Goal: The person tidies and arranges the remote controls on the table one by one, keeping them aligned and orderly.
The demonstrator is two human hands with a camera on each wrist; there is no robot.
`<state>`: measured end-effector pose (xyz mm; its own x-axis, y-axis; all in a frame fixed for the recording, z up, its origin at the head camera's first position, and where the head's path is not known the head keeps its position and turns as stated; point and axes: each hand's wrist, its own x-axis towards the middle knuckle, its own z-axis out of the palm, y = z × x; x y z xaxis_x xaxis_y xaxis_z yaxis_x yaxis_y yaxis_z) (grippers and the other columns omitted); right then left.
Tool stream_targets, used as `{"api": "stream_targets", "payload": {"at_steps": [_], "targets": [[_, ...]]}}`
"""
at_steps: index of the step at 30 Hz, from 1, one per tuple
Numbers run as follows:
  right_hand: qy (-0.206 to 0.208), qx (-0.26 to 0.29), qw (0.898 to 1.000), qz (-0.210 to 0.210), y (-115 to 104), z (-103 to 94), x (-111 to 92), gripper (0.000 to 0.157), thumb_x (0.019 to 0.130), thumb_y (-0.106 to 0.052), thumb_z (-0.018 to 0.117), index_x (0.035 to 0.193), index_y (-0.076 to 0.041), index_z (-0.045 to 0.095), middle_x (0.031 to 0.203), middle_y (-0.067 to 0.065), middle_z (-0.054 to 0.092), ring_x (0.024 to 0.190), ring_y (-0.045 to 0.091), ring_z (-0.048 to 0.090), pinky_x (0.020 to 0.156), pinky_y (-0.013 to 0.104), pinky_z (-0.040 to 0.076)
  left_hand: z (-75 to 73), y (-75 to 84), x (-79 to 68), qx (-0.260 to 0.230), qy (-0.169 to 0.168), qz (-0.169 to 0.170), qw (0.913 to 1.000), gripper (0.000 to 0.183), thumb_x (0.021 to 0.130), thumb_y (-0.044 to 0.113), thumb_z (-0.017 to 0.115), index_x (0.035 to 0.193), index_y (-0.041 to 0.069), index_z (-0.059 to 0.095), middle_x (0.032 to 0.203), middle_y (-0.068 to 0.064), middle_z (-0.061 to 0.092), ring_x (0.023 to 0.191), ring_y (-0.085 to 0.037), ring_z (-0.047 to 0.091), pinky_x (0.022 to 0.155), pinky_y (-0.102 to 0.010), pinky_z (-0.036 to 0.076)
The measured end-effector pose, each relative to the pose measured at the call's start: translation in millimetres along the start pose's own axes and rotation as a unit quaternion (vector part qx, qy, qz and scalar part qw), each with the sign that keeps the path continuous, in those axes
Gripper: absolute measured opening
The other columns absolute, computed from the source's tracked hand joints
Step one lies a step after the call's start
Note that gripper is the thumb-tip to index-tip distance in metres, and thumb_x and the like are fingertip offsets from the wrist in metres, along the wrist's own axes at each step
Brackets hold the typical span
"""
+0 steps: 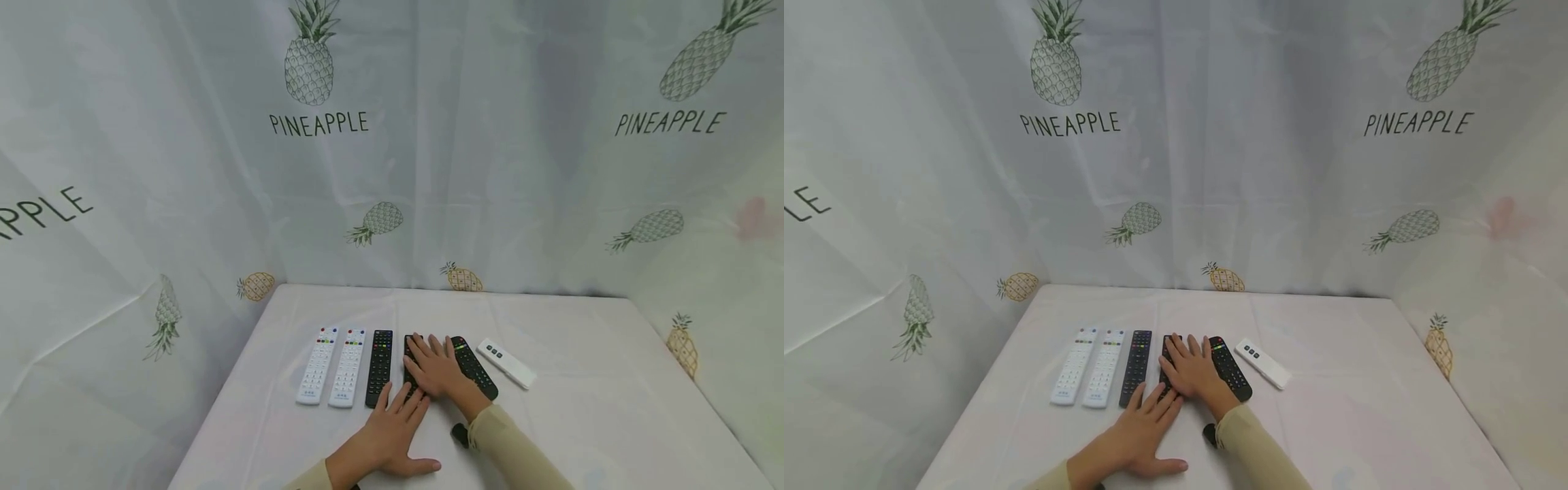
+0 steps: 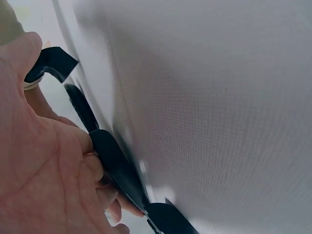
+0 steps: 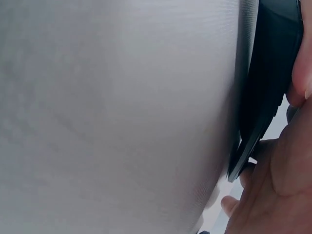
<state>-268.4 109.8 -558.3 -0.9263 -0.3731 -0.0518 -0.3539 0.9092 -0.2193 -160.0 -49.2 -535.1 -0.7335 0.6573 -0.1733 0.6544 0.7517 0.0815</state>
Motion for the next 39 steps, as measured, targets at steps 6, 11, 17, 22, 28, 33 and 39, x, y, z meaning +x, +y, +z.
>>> {"api": "stream_targets", "payload": {"at_steps": [6,11,17,22,28,33,39], "targets": [[-0.003,0.014,1.0,-0.004,-6.8,-5.9,4.2,0.062,0.105,-0.054,0.023,0.157,-0.02,0.03,0.164,0.001,0.026,0.151,0.036,0.022,0.119,0.064,0.006,-7.6,-1.1,-2.7,-0.007,-0.013,-0.014,0.9998,0.104,0.082,0.089,0.028,0.159,0.019,0.021,0.167,0.0,0.015,0.155,-0.027,0.011,0.119,-0.062,0.014],[-0.017,0.012,1.0,-0.007,-5.2,-7.6,9.1,0.062,0.106,-0.053,0.02,0.157,-0.02,0.029,0.165,0.001,0.024,0.151,0.037,0.02,0.119,0.065,0.004,-10.9,-1.6,-2.0,-0.009,-0.022,-0.019,0.9995,0.105,0.081,0.09,0.029,0.159,0.02,0.02,0.167,0.0,0.012,0.155,-0.027,0.01,0.119,-0.061,0.013],[-0.018,0.027,0.999,-0.013,2.4,-12.7,10.5,0.06,0.107,-0.051,0.016,0.155,-0.021,0.035,0.163,-0.001,0.029,0.15,0.038,0.023,0.118,0.066,0.006,-9.0,-2.6,-0.1,-0.005,-0.018,-0.019,0.9997,0.106,0.081,0.09,0.031,0.16,0.02,0.018,0.168,0.001,0.011,0.155,-0.027,0.01,0.119,-0.061,0.013],[-0.021,0.044,0.999,-0.016,4.3,-17.3,7.7,0.059,0.107,-0.05,0.017,0.154,-0.021,0.038,0.162,-0.001,0.031,0.149,0.039,0.025,0.117,0.067,0.007,-8.2,-2.1,-0.5,-0.008,-0.025,-0.017,0.9995,0.107,0.08,0.09,0.032,0.16,0.02,0.017,0.168,0.001,0.011,0.155,-0.028,0.011,0.12,-0.061,0.013],[-0.018,0.037,0.999,-0.011,4.2,-17.0,6.9,0.059,0.106,-0.052,0.016,0.154,-0.024,0.036,0.162,-0.004,0.029,0.15,0.038,0.024,0.118,0.065,0.007,-7.2,-3.5,0.5,-0.003,-0.024,-0.014,0.9996,0.107,0.08,0.091,0.03,0.16,0.021,0.016,0.168,0.002,0.01,0.155,-0.027,0.009,0.12,-0.061,0.013],[-0.011,0.036,0.999,-0.012,4.9,-16.0,9.2,0.058,0.107,-0.05,0.017,0.153,-0.022,0.039,0.161,-0.002,0.033,0.149,0.038,0.027,0.118,0.067,0.008,-7.3,-4.3,0.5,0.008,-0.015,-0.012,0.9998,0.106,0.081,0.09,0.03,0.16,0.021,0.017,0.168,0.002,0.011,0.155,-0.027,0.011,0.119,-0.061,0.015],[-0.017,0.042,0.999,-0.01,5.7,-13.9,12.2,0.06,0.106,-0.051,0.016,0.152,-0.021,0.04,0.161,-0.002,0.034,0.148,0.037,0.028,0.118,0.066,0.008,-8.8,-3.0,-0.8,0.007,-0.02,-0.014,0.9997,0.106,0.081,0.089,0.032,0.16,0.021,0.017,0.168,0.001,0.012,0.154,-0.027,0.012,0.119,-0.06,0.016]]}}
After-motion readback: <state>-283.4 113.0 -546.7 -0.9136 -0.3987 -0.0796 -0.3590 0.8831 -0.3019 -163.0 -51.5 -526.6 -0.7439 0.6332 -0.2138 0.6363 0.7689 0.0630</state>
